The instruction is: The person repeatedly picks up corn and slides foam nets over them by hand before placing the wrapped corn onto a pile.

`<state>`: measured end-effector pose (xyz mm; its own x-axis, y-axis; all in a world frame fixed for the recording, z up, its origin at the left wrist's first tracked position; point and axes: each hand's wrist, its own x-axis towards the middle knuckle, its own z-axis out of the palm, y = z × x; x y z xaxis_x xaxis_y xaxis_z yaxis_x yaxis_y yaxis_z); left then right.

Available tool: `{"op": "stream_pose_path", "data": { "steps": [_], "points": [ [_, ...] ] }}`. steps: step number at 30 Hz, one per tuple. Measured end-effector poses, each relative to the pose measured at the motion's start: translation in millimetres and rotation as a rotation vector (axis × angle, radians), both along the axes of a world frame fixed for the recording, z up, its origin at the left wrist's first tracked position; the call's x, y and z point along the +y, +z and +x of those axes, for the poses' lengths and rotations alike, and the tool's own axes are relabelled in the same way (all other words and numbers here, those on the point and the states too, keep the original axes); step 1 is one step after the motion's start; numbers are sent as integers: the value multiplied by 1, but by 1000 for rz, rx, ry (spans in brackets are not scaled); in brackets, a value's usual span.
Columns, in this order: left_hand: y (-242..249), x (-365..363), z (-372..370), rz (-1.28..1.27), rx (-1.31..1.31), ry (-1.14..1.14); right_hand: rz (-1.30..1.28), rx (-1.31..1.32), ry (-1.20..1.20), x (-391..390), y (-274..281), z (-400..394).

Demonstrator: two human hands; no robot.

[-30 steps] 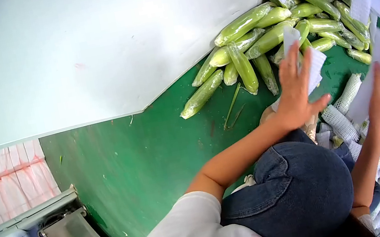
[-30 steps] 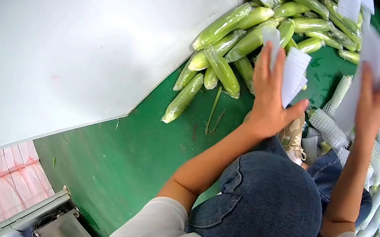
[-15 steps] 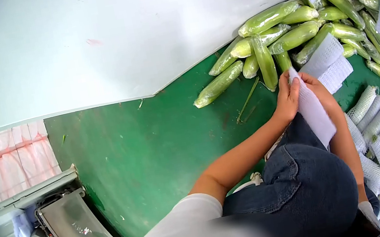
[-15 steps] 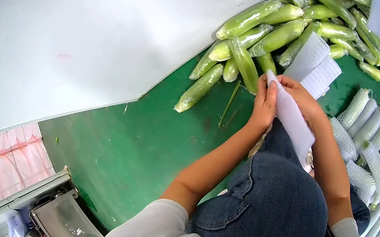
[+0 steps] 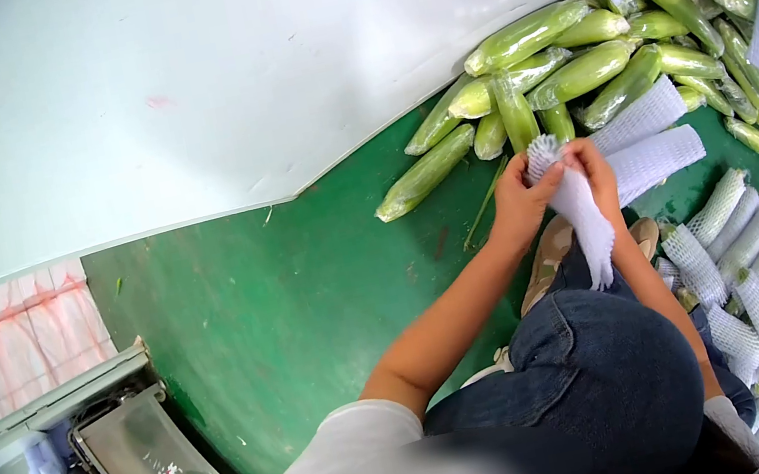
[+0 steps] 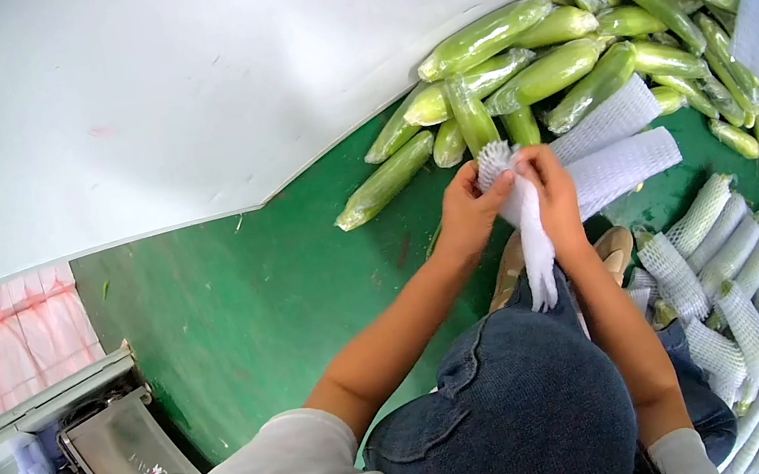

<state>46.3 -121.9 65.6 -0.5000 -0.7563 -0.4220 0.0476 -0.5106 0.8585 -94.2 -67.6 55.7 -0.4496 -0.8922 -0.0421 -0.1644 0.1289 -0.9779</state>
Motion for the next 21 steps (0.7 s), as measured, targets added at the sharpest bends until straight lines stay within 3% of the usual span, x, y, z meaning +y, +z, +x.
{"op": "stream_pose_path", "data": {
  "steps": [1,2,3,4,5,6,7,9,11,13,15,17,19,20,21],
  "points": [
    [4,-2,5,-2,32,-41,-9,-213,-110,-3,4,0],
    [8,-3,9,-4,64,-85,-9,-1022,-187,3,14,-4],
    [12,-5,14,-6,97,-130,69,-1395,-314,1,21,-6],
    [5,-12,21,117,126,-25,158,-1482,-275,-5,43,-1],
    [35,-34,23,412,331,102,244,-1569,-236,-10,60,3],
    [6,-58,38,478,360,246,417,-1392,-29,0,44,-1],
    [13,-76,56,464,407,257,497,-1074,384,-3,32,-7],
    [32,-97,62,413,401,206,614,183,443,-42,46,-17],
    [26,-99,56,322,256,12,287,606,134,-80,34,-31],
    [-6,-110,37,170,151,86,-56,642,117,-122,28,-28],
    [-27,-115,11,81,-26,188,76,592,211,-144,12,-19],
    [-42,-108,-14,163,50,269,148,483,199,-146,10,-17],
    [-17,-87,-24,75,187,281,175,315,81,-127,19,-19],
    [-19,-77,-25,101,189,271,100,127,6,-107,12,-20],
    [-28,-64,-28,86,233,317,91,-288,-117,-88,-13,-16]
  ]
}}
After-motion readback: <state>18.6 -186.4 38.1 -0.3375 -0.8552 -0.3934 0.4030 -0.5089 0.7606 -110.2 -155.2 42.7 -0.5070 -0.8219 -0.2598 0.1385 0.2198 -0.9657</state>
